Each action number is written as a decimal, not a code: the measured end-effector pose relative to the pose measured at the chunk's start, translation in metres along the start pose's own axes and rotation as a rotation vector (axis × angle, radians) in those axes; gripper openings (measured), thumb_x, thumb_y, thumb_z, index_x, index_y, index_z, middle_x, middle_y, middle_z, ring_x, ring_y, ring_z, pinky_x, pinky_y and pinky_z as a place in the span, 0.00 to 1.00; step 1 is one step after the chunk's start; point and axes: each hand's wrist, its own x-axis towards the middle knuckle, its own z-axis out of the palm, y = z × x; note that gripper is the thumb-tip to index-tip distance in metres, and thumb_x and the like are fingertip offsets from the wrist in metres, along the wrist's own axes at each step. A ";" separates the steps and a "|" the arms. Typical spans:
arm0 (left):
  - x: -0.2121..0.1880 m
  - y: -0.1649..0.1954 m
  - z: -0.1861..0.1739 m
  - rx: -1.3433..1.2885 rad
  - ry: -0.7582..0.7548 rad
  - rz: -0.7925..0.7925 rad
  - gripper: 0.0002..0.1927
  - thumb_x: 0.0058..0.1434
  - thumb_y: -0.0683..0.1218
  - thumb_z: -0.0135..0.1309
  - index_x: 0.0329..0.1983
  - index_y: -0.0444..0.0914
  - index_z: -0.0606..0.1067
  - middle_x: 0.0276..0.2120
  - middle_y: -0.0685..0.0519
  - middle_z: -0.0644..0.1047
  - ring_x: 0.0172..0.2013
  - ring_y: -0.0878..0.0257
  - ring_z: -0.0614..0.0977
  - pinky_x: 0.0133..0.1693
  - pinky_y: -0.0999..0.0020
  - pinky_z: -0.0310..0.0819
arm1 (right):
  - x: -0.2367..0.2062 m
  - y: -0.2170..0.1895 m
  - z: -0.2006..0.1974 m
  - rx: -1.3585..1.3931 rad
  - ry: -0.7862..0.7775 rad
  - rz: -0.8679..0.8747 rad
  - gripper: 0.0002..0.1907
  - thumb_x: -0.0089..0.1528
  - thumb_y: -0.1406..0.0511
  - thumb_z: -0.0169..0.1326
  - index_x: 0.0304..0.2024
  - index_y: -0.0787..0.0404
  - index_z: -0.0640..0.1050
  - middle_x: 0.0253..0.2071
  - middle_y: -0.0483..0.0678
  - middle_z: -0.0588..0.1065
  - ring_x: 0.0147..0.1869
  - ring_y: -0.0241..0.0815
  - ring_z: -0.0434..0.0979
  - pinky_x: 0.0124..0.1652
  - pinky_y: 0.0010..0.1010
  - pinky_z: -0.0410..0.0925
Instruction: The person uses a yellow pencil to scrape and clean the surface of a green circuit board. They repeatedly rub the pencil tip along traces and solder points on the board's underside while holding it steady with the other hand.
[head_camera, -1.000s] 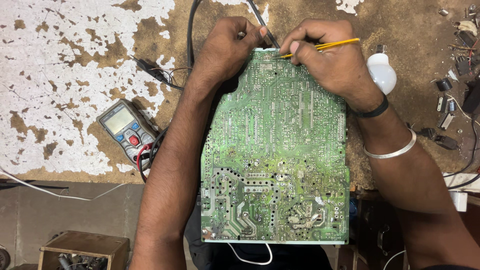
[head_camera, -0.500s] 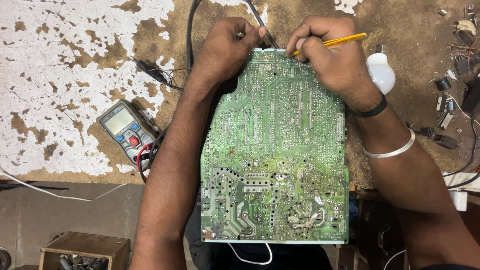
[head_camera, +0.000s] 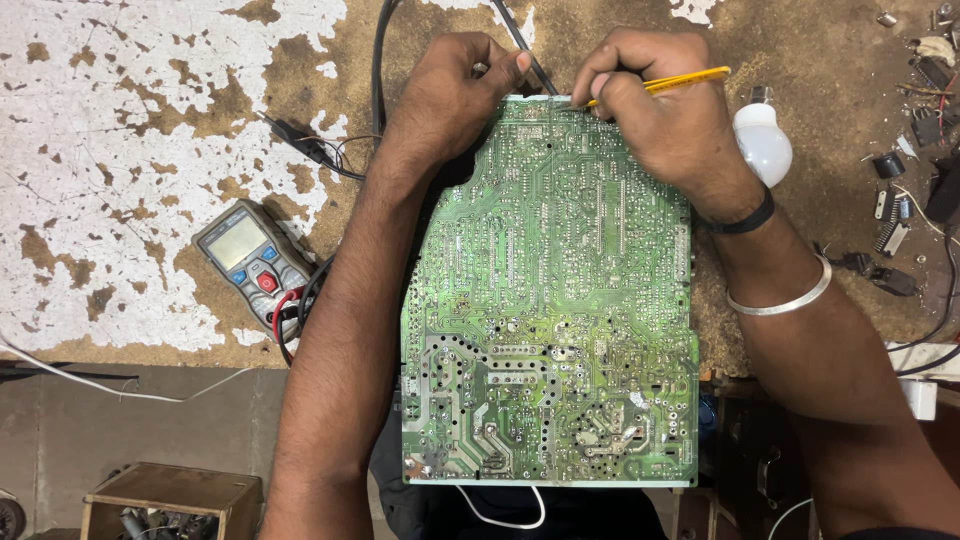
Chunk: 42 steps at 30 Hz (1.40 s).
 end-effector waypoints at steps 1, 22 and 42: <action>0.001 0.000 -0.001 -0.002 -0.001 -0.004 0.20 0.68 0.58 0.58 0.31 0.37 0.80 0.22 0.50 0.80 0.26 0.64 0.83 0.31 0.60 0.79 | 0.002 0.001 0.001 0.012 0.006 -0.003 0.11 0.72 0.74 0.45 0.42 0.69 0.80 0.38 0.49 0.80 0.36 0.31 0.77 0.39 0.25 0.72; -0.006 -0.004 -0.012 -0.017 -0.007 0.000 0.19 0.68 0.57 0.58 0.31 0.38 0.80 0.21 0.52 0.79 0.24 0.66 0.80 0.29 0.63 0.76 | 0.006 -0.013 0.012 -0.008 0.020 -0.068 0.10 0.73 0.67 0.64 0.51 0.69 0.80 0.42 0.48 0.79 0.43 0.30 0.79 0.45 0.22 0.73; 0.000 -0.017 -0.025 0.007 -0.002 0.015 0.19 0.68 0.57 0.57 0.32 0.38 0.81 0.24 0.51 0.82 0.28 0.65 0.85 0.33 0.61 0.81 | 0.016 -0.006 0.030 0.054 0.000 -0.028 0.12 0.80 0.63 0.52 0.52 0.69 0.77 0.43 0.50 0.79 0.46 0.34 0.81 0.47 0.25 0.74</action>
